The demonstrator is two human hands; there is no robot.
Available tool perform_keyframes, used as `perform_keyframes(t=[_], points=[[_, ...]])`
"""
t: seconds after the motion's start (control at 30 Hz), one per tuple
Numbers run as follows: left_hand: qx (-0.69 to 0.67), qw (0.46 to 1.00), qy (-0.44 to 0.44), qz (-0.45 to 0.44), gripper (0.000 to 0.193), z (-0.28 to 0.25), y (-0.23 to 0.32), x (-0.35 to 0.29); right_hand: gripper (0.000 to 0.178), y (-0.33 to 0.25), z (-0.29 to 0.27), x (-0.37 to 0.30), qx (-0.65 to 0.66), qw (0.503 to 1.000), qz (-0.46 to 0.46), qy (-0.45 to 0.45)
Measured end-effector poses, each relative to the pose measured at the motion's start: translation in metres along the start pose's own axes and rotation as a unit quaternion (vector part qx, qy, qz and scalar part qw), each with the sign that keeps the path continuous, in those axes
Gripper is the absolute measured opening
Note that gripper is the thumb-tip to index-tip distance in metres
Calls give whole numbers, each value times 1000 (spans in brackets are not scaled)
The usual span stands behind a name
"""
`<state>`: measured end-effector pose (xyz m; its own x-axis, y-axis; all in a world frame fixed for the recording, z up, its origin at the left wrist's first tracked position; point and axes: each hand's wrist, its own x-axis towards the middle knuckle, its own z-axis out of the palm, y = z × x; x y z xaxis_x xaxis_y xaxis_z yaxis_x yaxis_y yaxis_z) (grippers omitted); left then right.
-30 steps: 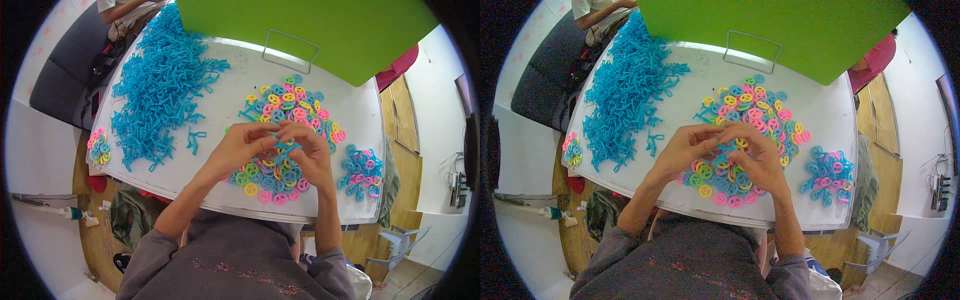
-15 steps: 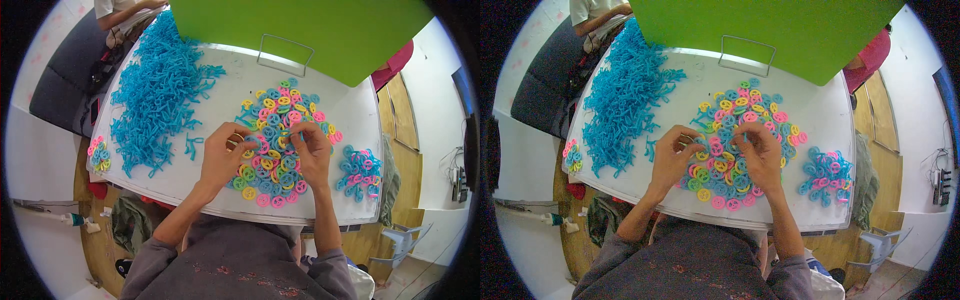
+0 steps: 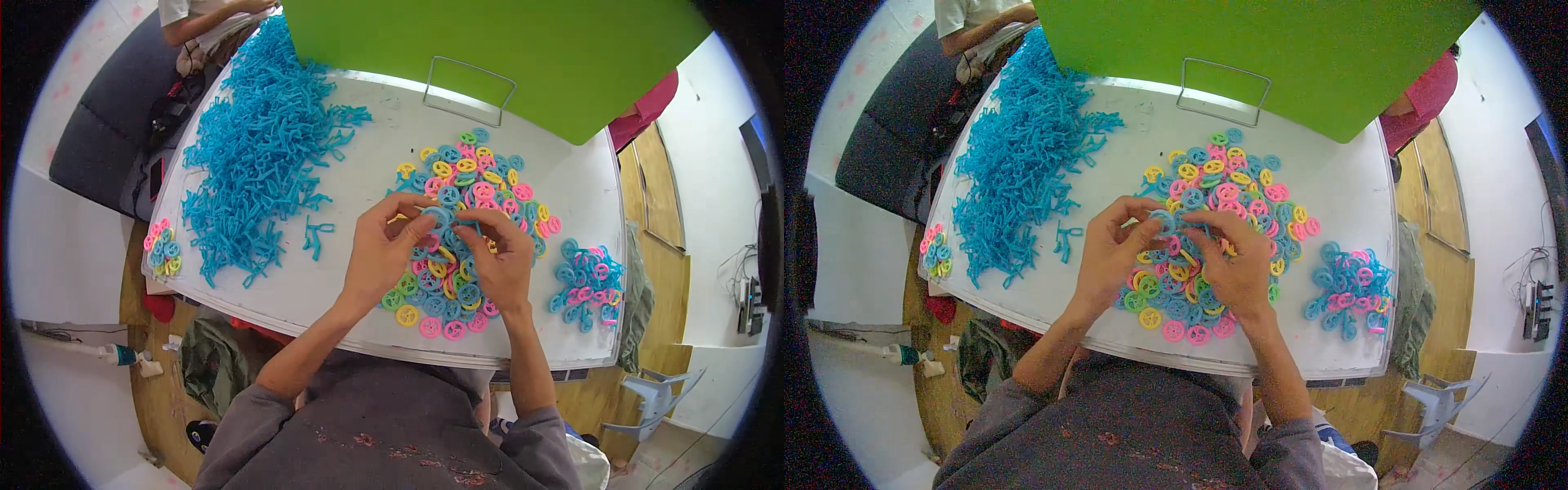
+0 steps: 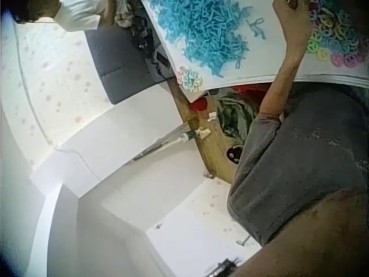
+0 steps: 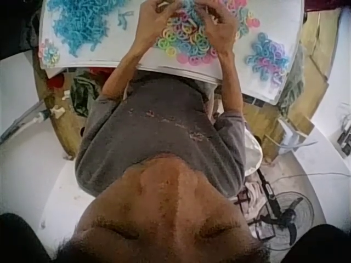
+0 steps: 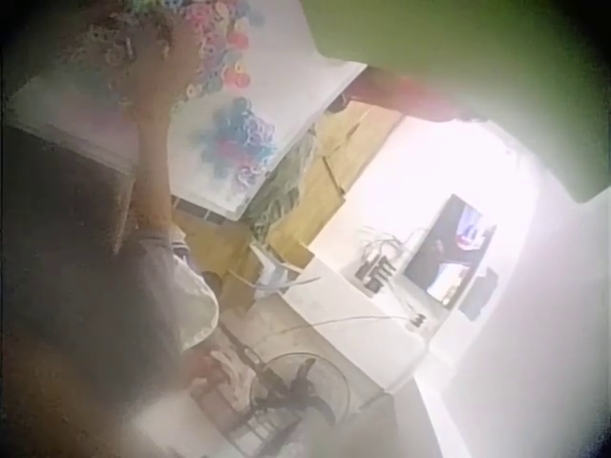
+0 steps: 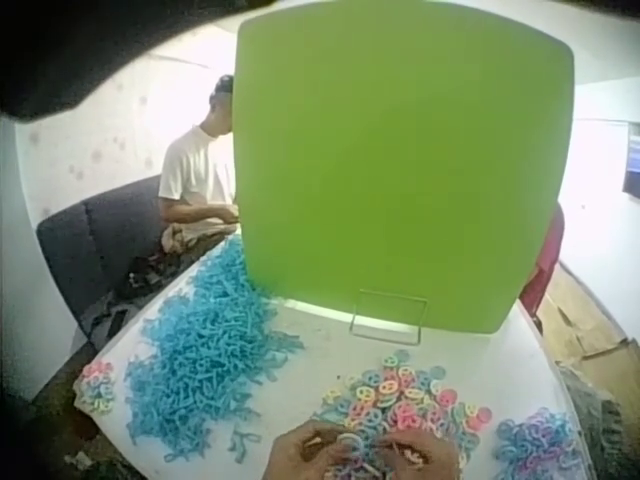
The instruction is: Sorting and organizing colorful plastic toy links on a table.
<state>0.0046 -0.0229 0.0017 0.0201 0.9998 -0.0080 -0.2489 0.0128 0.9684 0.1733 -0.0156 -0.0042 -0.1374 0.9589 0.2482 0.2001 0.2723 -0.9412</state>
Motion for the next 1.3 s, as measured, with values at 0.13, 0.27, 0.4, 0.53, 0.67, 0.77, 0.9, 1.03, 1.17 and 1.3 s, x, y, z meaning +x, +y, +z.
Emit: perform_keyframes(t=[0.13,0.27,0.4,0.53,0.67,0.77,0.9,1.03,1.17,1.3], points=[[-26,1000,12,11,12,4,-1,0,15,5,-1,0,-35,997,-60,-18],[0,1000,13,-4,8,4,0,0,19,4,3,-2,-53,997,-36,-33],[-19,998,23,-49,8,2,-3,3,23,3,3,-2,-25,999,0,-40],[63,997,5,-34,7,4,-3,2,23,2,8,-4,-21,1000,9,-4],[50,998,34,33,8,11,-1,0,17,-7,8,-3,97,991,85,18],[14,999,38,-3,12,12,6,1,16,-9,10,-4,42,996,57,54],[-34,999,31,10,15,15,6,1,13,-13,12,-3,-115,986,-44,112],[-58,997,42,18,14,18,5,-1,14,-1,9,-3,-130,981,-77,117],[-43,998,34,30,17,20,1,1,13,0,5,-2,-102,990,-8,100],[-13,999,30,-4,16,18,3,1,12,4,0,0,-154,981,-81,90]])
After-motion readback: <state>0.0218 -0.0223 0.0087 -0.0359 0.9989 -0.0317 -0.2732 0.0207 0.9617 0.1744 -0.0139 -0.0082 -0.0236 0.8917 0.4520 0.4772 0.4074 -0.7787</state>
